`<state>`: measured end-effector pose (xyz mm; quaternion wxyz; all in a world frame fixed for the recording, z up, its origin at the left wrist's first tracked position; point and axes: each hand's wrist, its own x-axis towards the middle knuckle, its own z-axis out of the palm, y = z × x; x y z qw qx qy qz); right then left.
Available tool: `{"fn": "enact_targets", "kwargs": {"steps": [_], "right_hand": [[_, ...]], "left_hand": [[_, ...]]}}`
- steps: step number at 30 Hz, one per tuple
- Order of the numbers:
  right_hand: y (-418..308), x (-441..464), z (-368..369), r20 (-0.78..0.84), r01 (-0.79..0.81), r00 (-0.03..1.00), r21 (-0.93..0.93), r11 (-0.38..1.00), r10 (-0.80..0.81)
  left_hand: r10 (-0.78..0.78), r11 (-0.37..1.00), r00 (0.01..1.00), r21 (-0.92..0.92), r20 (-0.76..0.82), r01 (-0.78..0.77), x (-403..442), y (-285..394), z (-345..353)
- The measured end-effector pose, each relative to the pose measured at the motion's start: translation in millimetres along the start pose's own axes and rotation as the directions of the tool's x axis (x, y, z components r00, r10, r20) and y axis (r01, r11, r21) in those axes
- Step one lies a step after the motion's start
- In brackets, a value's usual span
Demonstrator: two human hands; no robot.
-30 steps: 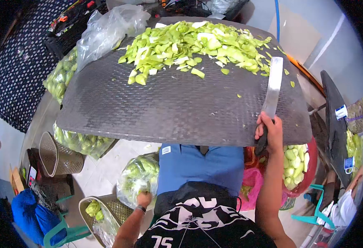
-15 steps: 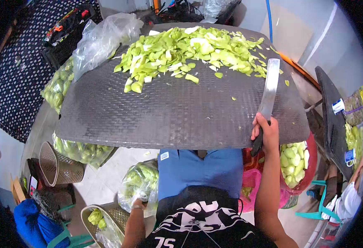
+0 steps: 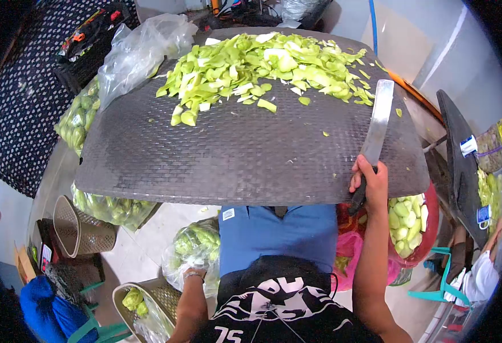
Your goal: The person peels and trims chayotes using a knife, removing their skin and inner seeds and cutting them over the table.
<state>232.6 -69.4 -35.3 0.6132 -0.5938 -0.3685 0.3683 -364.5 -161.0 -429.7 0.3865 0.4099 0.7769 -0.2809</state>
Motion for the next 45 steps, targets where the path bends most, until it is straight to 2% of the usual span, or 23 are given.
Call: {"fn": "enact_targets", "kwargs": {"steps": [7,13,15,17,19,20,21,22,23,24,25,26,27,30,32,34,36,37,38,40,41,44,45], "right_hand": [[-0.5,-0.4,-0.9,-0.004,-0.011,1.0,-0.008,1.0,0.011],[0.6,2.4,-1.0,0.002,-0.009,1.0,0.0,1.0,0.009],[0.9,1.1,-2.0,0.01,0.0,1.0,0.0,1.0,0.0],[3.2,1.9,-2.5,0.031,-0.004,1.0,0.009,1.0,0.004],[1.5,2.1,-4.7,0.03,-0.001,1.0,0.013,1.0,0.0],[-0.2,1.4,-2.8,0.021,0.004,1.0,0.015,1.0,-0.004],[-1.0,-0.1,-3.0,0.011,0.005,1.0,0.016,1.0,-0.005],[0.1,-1.5,-4.7,0.011,0.013,1.0,0.016,1.0,-0.013],[1.2,-0.9,-4.8,0.014,0.024,1.0,0.018,1.0,-0.024],[1.6,-0.3,-3.7,0.019,0.035,0.999,0.022,0.999,-0.036],[1.4,-0.7,-3.2,0.021,0.031,0.999,0.017,0.999,-0.032],[1.1,0.4,-3.8,0.024,0.03,0.999,0.013,0.999,-0.03],[1.2,0.7,-4.3,0.027,0.026,0.999,0.009,1.0,-0.026],[3.3,1.9,-3.4,0.026,0.025,0.999,0.017,1.0,-0.026],[1.0,0.6,-0.8,0.017,0.031,0.999,0.01,0.999,-0.031],[-1.0,-0.1,-0.9,0.015,0.037,0.999,0.004,0.999,-0.037],[0.1,0.6,-2.5,0.02,0.043,0.999,0.008,0.999,-0.044],[-0.3,1.6,-1.5,0.018,0.042,0.999,0.007,0.999,-0.042],[0.4,-0.5,-1.0,0.012,0.031,0.999,0.006,1.0,-0.031],[-2.6,1.8,-2.1,0.007,0.03,1.0,0.008,1.0,-0.03],[0.7,-0.4,-1.1,-0.001,0.024,1.0,0.018,1.0,-0.024],[1.9,2.5,-5.9,-0.002,0.026,1.0,0.026,0.999,-0.026],[0.0,4.1,-5.1,0.002,0.031,1.0,0.024,0.999,-0.031]], "left_hand": [[0.133,0.991,0.982,0.004,-0.131,-0.133,18.8,2.5,18.6],[0.249,0.968,0.951,0.023,-0.185,-0.249,29.6,-42.0,29.7],[0.315,0.949,0.931,0.049,-0.183,-0.311,30.3,-59.5,28.9],[0.441,0.896,0.875,0.045,-0.199,-0.442,27.6,-61.9,26.4],[0.708,0.636,0.638,-0.122,-0.303,-0.762,3.4,-66.9,22.2],[0.774,0.63,0.609,0.113,-0.174,-0.769,1.1,-67.7,17.1],[0.824,0.545,0.565,0.332,-0.041,-0.77,8.3,-73.6,17.5],[0.968,0.231,0.251,0.295,0.032,-0.927,-3.9,-65.5,6.3],[0.992,-0.114,-0.097,0.237,0.082,-0.965,-24.1,-52.5,-16.9],[0.981,0.107,0.099,-0.04,0.165,-0.993,-50.0,-55.0,-25.9],[0.922,0.371,0.301,-0.334,0.244,-0.866,-76.3,-57.6,-34.9],[0.822,0.566,0.479,-0.523,0.308,-0.637,-103.1,-60.0,-44.2],[0.779,0.579,0.577,-0.633,0.243,-0.515,-136.8,-51.0,-66.4],[0.578,0.574,0.803,-0.773,0.147,-0.271,-255.0,-8.6,-151.3],[0.656,0.399,0.753,-0.824,-0.049,-0.402,-289.1,8.0,-178.1],[0.812,-0.028,0.421,-0.747,-0.404,-0.664,-301.9,16.4,-187.0],[0.78,-0.385,0.406,-0.877,-0.476,-0.288,-361.7,68.2,-198.6],[0.805,-0.446,0.407,-0.893,-0.431,-0.063,-369.8,81.1,-204.3],[0.828,-0.481,0.407,-0.861,-0.385,0.165,-377.8,94.1,-210.2],[0.941,-0.318,0.294,-0.732,-0.166,0.603,-355.5,113.7,-207.9],[0.925,-0.343,0.329,-0.787,-0.189,0.512,-343.1,121.4,-200.5],[0.922,-0.236,0.356,-0.949,-0.151,0.208,-366.9,153.9,-212.6],[0.924,-0.297,0.293,-0.944,-0.247,0.141,-378.3,165.8,-222.3]]}}
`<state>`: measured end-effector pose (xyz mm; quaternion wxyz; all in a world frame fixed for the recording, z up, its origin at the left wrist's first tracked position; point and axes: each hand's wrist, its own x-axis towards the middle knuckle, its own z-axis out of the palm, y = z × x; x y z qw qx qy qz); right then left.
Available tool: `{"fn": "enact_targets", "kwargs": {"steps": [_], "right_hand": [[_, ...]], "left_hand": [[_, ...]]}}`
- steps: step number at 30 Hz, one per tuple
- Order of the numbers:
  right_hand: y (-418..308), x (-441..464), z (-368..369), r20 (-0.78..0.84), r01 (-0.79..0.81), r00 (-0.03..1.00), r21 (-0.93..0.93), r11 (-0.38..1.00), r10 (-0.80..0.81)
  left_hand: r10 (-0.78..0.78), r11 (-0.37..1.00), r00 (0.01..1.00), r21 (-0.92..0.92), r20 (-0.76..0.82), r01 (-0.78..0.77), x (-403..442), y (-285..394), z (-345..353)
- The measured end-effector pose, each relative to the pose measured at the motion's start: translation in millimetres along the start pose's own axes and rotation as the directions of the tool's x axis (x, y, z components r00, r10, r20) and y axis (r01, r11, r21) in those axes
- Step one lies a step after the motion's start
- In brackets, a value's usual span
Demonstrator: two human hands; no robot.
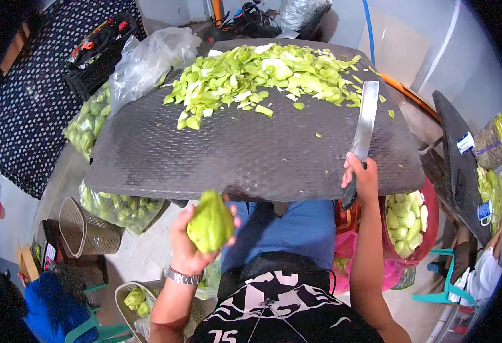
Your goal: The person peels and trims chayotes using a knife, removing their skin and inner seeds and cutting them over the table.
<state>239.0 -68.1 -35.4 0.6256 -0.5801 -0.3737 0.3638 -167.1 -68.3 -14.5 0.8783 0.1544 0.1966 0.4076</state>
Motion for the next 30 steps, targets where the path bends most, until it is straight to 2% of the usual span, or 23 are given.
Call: {"fn": "enact_targets", "kwargs": {"steps": [3,4,5,7,8,9,11,12,14,15,16,17,19,20,21,23,26,28,30], "right_hand": [[4.9,-6.0,0.2,-0.018,-0.018,1.0,-0.04,0.999,0.017],[2.4,-4.5,1.5,-0.028,-0.011,1.0,-0.06,0.998,0.009],[-2.1,-10.2,5.7,-0.059,0.077,0.994,-0.189,0.979,-0.09],[-24.8,-34.3,24.0,-0.076,0.233,0.952,-0.444,0.865,-0.296],[-39.6,-44.8,28.6,-0.036,0.33,0.917,-0.494,0.804,-0.398],[-51.9,-53.9,36.1,-0.049,0.376,0.894,-0.457,0.806,-0.445],[-74.2,-58.2,52.1,-0.091,0.475,0.834,-0.383,0.792,-0.544],[-80.5,-57.0,55.1,-0.059,0.448,0.873,-0.296,0.843,-0.484],[-76.0,-44.5,49.7,0.083,0.326,0.944,-0.359,0.874,-0.318],[-73.6,-40.0,48.5,0.148,0.27,0.962,-0.394,0.879,-0.229],[-72.2,-38.6,51.9,0.152,0.295,0.955,-0.536,0.791,-0.254],[-74.1,-41.3,56.3,0.245,0.422,0.907,-0.547,0.723,-0.344],[-78.1,-58.3,65.1,0.432,0.644,0.765,-0.528,0.554,-0.477],[-81.3,-68.6,70.3,0.467,0.628,0.777,-0.526,0.574,-0.421],[-83.8,-74.5,75.3,0.501,0.612,0.784,-0.526,0.59,-0.367],[-75.6,-74.0,82.3,0.557,0.691,0.72,-0.518,0.504,-0.414],[-80.3,-74.4,86.5,0.612,0.69,0.719,-0.574,0.441,-0.329],[-80.4,-72.2,85.7,0.637,0.685,0.716,-0.562,0.463,-0.286],[-81.3,-67.8,85.9,0.661,0.69,0.703,-0.543,0.478,-0.264]], "left_hand": [[0.245,0.969,0.964,-0.012,0.099,-0.245,20.6,7.3,61.4],[0.166,0.986,0.973,-0.003,0.162,-0.168,28.9,3.9,54.0],[0.089,0.995,0.968,0.013,0.233,-0.094,42.3,1.2,43.4],[-0.053,0.985,0.977,0.17,0.206,0.018,54.2,-13.6,38.9],[-0.032,0.952,0.987,0.304,0.157,-0.018,58.0,-23.4,41.0],[-0.015,0.899,0.994,0.437,0.106,-0.033,61.1,-32.2,43.2],[0.015,0.861,0.999,0.508,0.051,-0.039,63.2,-42.6,49.6],[0.047,0.824,0.998,0.562,0.048,-0.066,67.3,-45.9,49.5],[0.104,0.752,0.994,0.652,0.028,-0.097,72.7,-46.4,55.3],[0.166,0.632,0.983,0.756,0.082,-0.17,77.4,-44.9,51.7],[0.219,0.492,0.965,0.838,0.144,-0.237,84.4,-42.5,43.4],[0.265,0.334,0.94,0.894,0.216,-0.299,90.0,-39.0,39.7],[0.352,0.186,0.893,0.914,0.281,-0.361,87.7,-33.7,48.3],[0.385,0.115,0.869,0.918,0.31,-0.379,84.6,-33.5,51.5],[0.378,0.125,0.877,0.921,0.298,-0.368,84.1,-33.2,52.9],[0.361,0.143,0.892,0.929,0.273,-0.342,83.0,-31.8,53.6],[0.331,0.14,0.898,0.927,0.289,-0.349,86.9,-31.2,51.4],[0.338,0.145,0.896,0.924,0.29,-0.354,87.1,-32.8,49.5],[0.372,0.088,0.866,0.917,0.333,-0.39,88.5,-34.7,46.0]]}}
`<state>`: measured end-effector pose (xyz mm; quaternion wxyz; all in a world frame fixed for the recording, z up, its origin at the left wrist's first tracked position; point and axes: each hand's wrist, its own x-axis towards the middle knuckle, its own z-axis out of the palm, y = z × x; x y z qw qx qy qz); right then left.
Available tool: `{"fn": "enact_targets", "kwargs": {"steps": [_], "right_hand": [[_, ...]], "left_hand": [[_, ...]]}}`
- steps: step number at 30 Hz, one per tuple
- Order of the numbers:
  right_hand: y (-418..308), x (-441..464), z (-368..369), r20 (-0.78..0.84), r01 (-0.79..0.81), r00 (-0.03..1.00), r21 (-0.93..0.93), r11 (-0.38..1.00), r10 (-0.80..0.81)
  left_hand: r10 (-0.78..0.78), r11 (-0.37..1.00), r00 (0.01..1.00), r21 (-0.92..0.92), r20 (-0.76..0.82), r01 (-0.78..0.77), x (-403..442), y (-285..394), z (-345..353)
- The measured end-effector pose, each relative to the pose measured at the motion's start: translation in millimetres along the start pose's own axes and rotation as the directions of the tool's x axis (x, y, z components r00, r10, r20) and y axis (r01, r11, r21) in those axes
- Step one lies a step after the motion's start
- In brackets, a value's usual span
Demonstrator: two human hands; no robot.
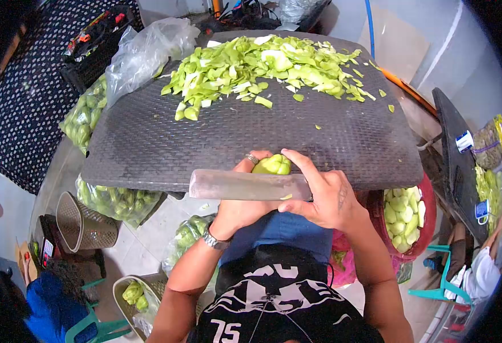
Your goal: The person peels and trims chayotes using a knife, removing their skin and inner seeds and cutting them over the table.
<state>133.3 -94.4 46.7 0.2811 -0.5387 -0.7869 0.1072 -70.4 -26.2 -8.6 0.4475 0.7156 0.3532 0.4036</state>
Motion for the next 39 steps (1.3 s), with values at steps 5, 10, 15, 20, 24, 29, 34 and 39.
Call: {"fn": "enact_targets", "kwargs": {"steps": [5,10,15,20,24,29,34,39], "right_hand": [[18.9,4.8,8.9,0.004,0.024,1.0,0.14,0.99,-0.024],[21.8,17.6,8.6,-0.027,-0.17,0.982,0.278,0.945,0.185],[61.6,50.7,-5.1,-0.028,-0.464,0.863,0.353,0.812,0.505],[110.5,93.6,-19.7,-0.163,-0.582,0.791,0.1,0.807,0.59],[83.6,90.7,-32.3,0.075,-0.635,0.756,0.325,0.701,0.651],[36.9,38.3,4.9,0.333,-0.531,0.845,0.624,0.574,0.419],[29.7,38.1,9.3,0.252,-0.486,0.857,0.687,0.541,0.45],[31.7,30.1,21.9,-0.142,-0.217,0.952,0.317,0.923,0.272]], "left_hand": [[0.099,0.986,0.994,0.143,-0.049,-0.091,0.5,1.7,3.9],[0.185,0.941,0.978,0.303,-0.094,-0.149,-3.1,22.0,21.1],[-0.198,0.978,0.98,0.064,-0.038,0.2,-2.6,31.2,16.9],[-0.479,0.484,0.87,-0.79,0.121,0.377,18.0,-14.4,7.6],[-0.359,0.402,0.898,-0.827,0.252,0.393,25.6,-11.6,-17.2],[-0.384,0.296,0.889,-0.878,0.25,0.375,28.2,-11.0,3.0],[-0.428,0.5,0.835,-0.679,0.347,0.538,17.6,-17.1,10.8],[-0.41,0.248,0.808,-0.8,0.424,0.546,18.7,-8.1,11.5]]}}
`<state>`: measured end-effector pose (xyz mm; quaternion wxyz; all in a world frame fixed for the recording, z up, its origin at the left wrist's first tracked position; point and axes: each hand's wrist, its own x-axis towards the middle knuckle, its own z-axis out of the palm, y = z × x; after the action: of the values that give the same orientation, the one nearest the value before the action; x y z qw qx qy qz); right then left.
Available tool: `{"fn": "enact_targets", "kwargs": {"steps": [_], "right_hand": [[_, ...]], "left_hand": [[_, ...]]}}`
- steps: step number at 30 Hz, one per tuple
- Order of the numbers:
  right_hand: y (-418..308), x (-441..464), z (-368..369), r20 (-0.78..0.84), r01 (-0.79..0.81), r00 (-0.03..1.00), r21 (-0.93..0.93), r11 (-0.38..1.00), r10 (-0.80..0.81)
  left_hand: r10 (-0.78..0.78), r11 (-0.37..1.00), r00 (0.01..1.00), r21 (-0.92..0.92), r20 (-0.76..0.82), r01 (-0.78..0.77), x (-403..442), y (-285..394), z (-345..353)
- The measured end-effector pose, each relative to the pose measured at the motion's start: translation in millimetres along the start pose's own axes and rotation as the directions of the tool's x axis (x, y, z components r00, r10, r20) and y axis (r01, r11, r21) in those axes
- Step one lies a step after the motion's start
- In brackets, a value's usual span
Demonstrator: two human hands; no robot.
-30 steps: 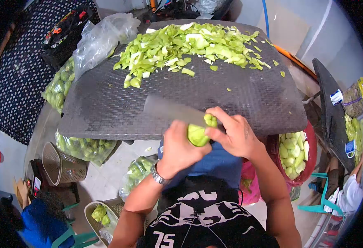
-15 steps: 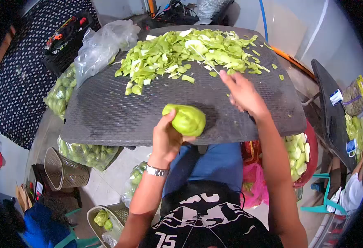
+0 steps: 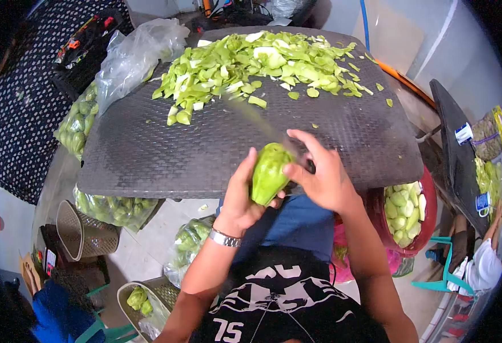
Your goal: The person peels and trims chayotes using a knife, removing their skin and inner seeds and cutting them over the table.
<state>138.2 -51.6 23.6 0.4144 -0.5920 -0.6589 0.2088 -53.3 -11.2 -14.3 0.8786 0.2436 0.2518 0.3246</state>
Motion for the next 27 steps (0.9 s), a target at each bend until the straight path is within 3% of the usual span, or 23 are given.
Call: {"fn": "enact_targets", "kwargs": {"steps": [1,3,5,7,9,13,19,24,27], "right_hand": [[-13.4,-9.6,-8.5,0.042,0.03,0.999,-0.122,0.992,-0.025],[-24.1,-25.2,-10.9,0.111,0.129,0.989,-0.302,0.945,-0.099],[-22.2,-30.4,-8.6,0.119,0.197,0.979,-0.368,0.909,-0.164],[-21.4,-32.9,-10.6,0.153,0.222,0.973,-0.447,0.867,-0.171],[-24.7,-31.8,-15.5,0.185,0.221,0.971,-0.455,0.863,-0.152],[-16.5,-26.8,-21.1,0.214,0.257,0.961,-0.458,0.851,-0.176],[1.4,-24.2,-18.2,0.16,0.248,0.964,-0.274,0.929,-0.21],[1.1,-19.7,-20.2,0.209,0.17,0.969,-0.172,0.97,-0.133],[-3.0,-16.0,-21.2,0.239,0.122,0.967,-0.14,0.983,-0.086]], "left_hand": [[-0.013,0.995,1.0,-0.097,0.013,0.015,0.2,0.7,1.5],[0.043,0.996,0.999,-0.083,-0.016,-0.044,5.2,-2.7,-2.7],[0.018,0.991,0.98,-0.133,0.198,0.009,15.2,-5.2,-30.7],[0.048,0.995,0.997,-0.088,0.058,-0.043,11.8,-4.9,-9.0],[0.081,0.995,0.997,-0.05,-0.008,-0.081,11.0,-4.4,-0.1],[0.096,0.995,0.995,0.025,0.012,-0.096,4.6,-5.9,0.9],[0.16,0.972,0.979,0.193,-0.123,-0.134,-8.4,-10.8,16.3],[0.24,0.957,0.956,0.204,-0.17,-0.205,-6.0,-22.3,6.2],[0.332,0.908,0.927,0.325,-0.175,-0.264,-1.7,-24.0,5.7]]}}
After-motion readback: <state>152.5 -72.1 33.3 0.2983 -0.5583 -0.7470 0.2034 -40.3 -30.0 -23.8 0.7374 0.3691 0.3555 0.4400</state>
